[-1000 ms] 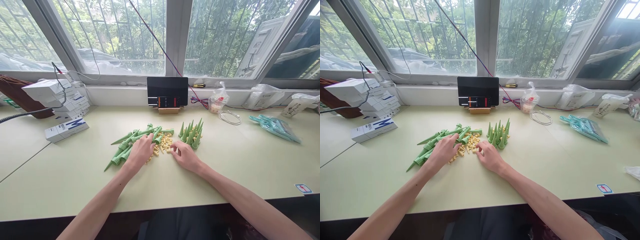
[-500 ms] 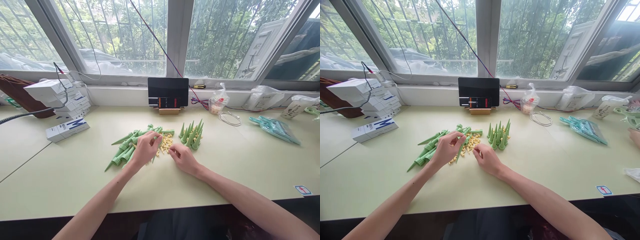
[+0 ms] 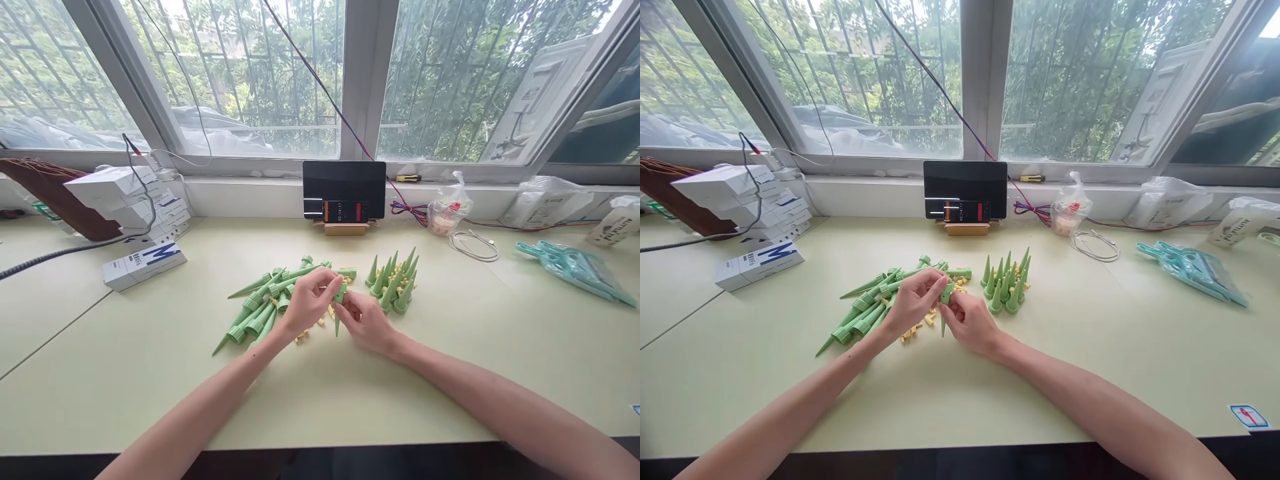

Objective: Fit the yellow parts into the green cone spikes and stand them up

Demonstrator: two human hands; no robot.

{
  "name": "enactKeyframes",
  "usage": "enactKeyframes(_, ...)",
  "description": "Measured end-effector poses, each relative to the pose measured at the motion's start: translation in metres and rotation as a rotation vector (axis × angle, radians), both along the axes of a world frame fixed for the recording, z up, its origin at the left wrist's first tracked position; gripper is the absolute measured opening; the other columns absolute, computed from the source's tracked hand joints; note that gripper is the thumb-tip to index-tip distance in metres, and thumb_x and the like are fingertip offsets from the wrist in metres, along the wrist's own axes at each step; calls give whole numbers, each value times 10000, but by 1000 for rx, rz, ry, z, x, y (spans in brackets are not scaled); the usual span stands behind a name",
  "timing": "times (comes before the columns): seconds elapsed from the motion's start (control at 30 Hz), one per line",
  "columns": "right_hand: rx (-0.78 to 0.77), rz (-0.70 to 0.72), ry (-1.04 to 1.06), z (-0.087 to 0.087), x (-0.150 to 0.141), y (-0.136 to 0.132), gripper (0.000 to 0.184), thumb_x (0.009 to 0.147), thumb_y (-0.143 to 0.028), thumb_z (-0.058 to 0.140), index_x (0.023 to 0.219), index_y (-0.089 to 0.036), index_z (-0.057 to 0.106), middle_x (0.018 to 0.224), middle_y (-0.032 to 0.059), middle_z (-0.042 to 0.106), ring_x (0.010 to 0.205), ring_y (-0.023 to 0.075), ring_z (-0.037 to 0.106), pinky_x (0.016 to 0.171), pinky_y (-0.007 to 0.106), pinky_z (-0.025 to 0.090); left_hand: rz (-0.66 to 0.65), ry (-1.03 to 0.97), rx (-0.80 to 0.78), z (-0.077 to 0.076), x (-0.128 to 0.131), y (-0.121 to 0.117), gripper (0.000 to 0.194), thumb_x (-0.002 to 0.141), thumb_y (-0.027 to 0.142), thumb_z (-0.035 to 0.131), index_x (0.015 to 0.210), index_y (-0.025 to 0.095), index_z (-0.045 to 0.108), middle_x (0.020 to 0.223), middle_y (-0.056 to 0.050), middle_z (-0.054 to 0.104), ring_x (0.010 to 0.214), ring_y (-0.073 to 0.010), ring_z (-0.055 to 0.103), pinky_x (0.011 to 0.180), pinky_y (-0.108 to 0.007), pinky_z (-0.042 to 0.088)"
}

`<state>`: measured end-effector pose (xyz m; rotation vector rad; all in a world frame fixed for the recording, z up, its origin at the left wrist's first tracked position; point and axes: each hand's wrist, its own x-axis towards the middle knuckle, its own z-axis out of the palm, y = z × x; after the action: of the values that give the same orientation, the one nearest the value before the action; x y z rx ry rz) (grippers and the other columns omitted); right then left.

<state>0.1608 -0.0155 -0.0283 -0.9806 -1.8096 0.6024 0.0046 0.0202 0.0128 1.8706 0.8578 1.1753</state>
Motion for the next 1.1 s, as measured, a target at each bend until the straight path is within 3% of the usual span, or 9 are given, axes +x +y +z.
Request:
enactKeyframes(0.17,46,44,-48,-4,6,-8,315,943,-260,480,676,-224,317,573,-55,376,493,97,319,483,248,278,-53,34,-1,-4,-2,-9,295,953,406,524,847,154,632,718,-15,561,569,-98,489,489,-210,402)
enactKeyframes(0.33,54,31,-111,-3,10,-9,314,980,-307,416,688,-228,332,584,-45,385,505,112,331,496,257,308,-59,38,14,-6,0,-20,273,962,413,497,858,172,572,790,-22,547,606,-102,510,526,-216,449)
enactKeyframes(0.47,101,19,-141,-3,14,-7,365,1018,-350,344,675,-224,353,608,-22,421,544,127,387,549,264,358,34,74,81,-9,1,-25,227,962,401,489,930,186,554,867,-33,579,629,-101,528,552,-216,474)
enactKeyframes(0.6,130,-18,-120,-1,16,-5,342,1039,-315,314,768,-205,492,691,10,523,631,144,487,623,265,402,189,90,118,-5,2,-28,205,944,396,519,934,192,531,804,-4,571,583,-87,505,517,-194,437)
enactKeyframes(0.83,115,-98,-248,0,15,-6,136,989,-262,467,986,-191,583,896,42,618,580,122,467,619,266,417,227,-30,-94,1,0,-28,281,931,473,541,949,193,568,549,69,355,426,-72,320,388,-196,255)
enactKeyframes(1.1,83,-61,-378,4,19,-9,156,986,-251,475,932,-206,614,959,52,605,582,112,456,623,260,421,201,-100,-204,-4,2,-26,332,918,537,533,889,207,560,521,65,322,429,-88,307,388,-215,227)
